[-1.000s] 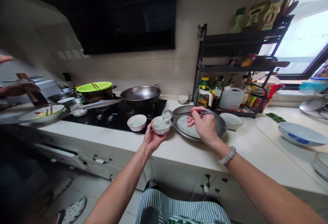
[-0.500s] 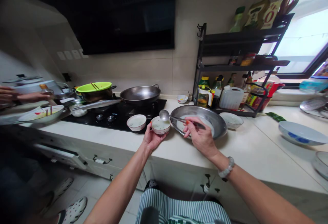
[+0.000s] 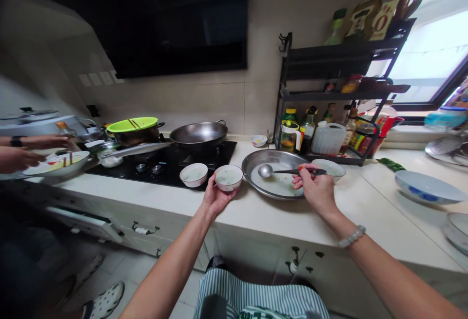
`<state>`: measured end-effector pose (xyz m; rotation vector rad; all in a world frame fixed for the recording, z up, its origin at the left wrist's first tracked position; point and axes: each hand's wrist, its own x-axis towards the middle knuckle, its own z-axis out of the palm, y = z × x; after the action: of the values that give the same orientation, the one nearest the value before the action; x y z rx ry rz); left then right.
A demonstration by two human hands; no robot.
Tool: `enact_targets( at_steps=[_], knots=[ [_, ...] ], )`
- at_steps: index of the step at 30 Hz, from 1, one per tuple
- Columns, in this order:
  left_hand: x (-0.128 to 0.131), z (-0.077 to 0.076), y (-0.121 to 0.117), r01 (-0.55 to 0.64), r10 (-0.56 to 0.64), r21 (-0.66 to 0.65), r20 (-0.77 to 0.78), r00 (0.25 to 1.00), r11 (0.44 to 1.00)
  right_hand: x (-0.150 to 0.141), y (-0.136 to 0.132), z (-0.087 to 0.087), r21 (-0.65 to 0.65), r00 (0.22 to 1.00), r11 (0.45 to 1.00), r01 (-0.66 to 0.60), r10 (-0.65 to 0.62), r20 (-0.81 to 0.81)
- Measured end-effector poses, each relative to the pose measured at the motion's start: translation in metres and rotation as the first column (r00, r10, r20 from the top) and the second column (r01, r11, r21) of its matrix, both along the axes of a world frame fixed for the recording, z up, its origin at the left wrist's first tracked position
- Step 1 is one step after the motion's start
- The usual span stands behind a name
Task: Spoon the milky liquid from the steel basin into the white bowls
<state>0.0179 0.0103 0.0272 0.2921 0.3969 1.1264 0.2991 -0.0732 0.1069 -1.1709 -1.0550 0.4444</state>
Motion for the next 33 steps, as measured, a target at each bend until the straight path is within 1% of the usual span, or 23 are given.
enact_targets(
  at_steps=[4,7,10,14,18,20,25,33],
  knots=[
    [0.000,0.000,0.000,-0.002,0.002,0.006,-0.011,1.000,1.000,0.001,-0.006,-0.012,-0.032,0.987,0.999,-0.025,0.030,0.158],
    [0.000,0.000,0.000,-0.001,0.001,0.005,-0.006,1.000,1.000,-0.002,-0.008,-0.016,-0.061,0.978,0.997,-0.045,0.057,0.202],
    [0.000,0.000,0.000,-0.002,0.002,0.008,-0.003,1.000,1.000,-0.001,-0.006,-0.018,-0.090,0.989,0.994,-0.055,0.066,0.133],
    [0.000,-0.002,0.000,-0.005,0.005,0.009,-0.008,1.000,1.000,0.007,0.000,-0.016,-0.131,0.999,0.991,-0.007,0.000,-0.052],
    [0.000,-0.004,0.002,-0.004,0.004,0.016,-0.009,1.000,1.000,0.014,0.004,-0.012,-0.137,0.979,0.990,0.027,-0.054,-0.197],
    [0.000,-0.004,0.002,-0.004,0.004,0.015,-0.009,1.000,1.000,0.016,0.004,-0.010,-0.136,0.972,0.990,0.037,-0.067,-0.224],
    [0.000,-0.003,0.001,-0.006,0.006,0.016,-0.006,1.000,1.000,0.019,0.002,-0.002,-0.127,0.971,0.991,0.037,-0.066,-0.230],
    [0.000,-0.002,0.000,-0.012,0.013,0.018,-0.012,1.000,1.000,0.016,-0.002,0.012,-0.132,0.953,0.990,0.041,-0.078,-0.293]
  ],
)
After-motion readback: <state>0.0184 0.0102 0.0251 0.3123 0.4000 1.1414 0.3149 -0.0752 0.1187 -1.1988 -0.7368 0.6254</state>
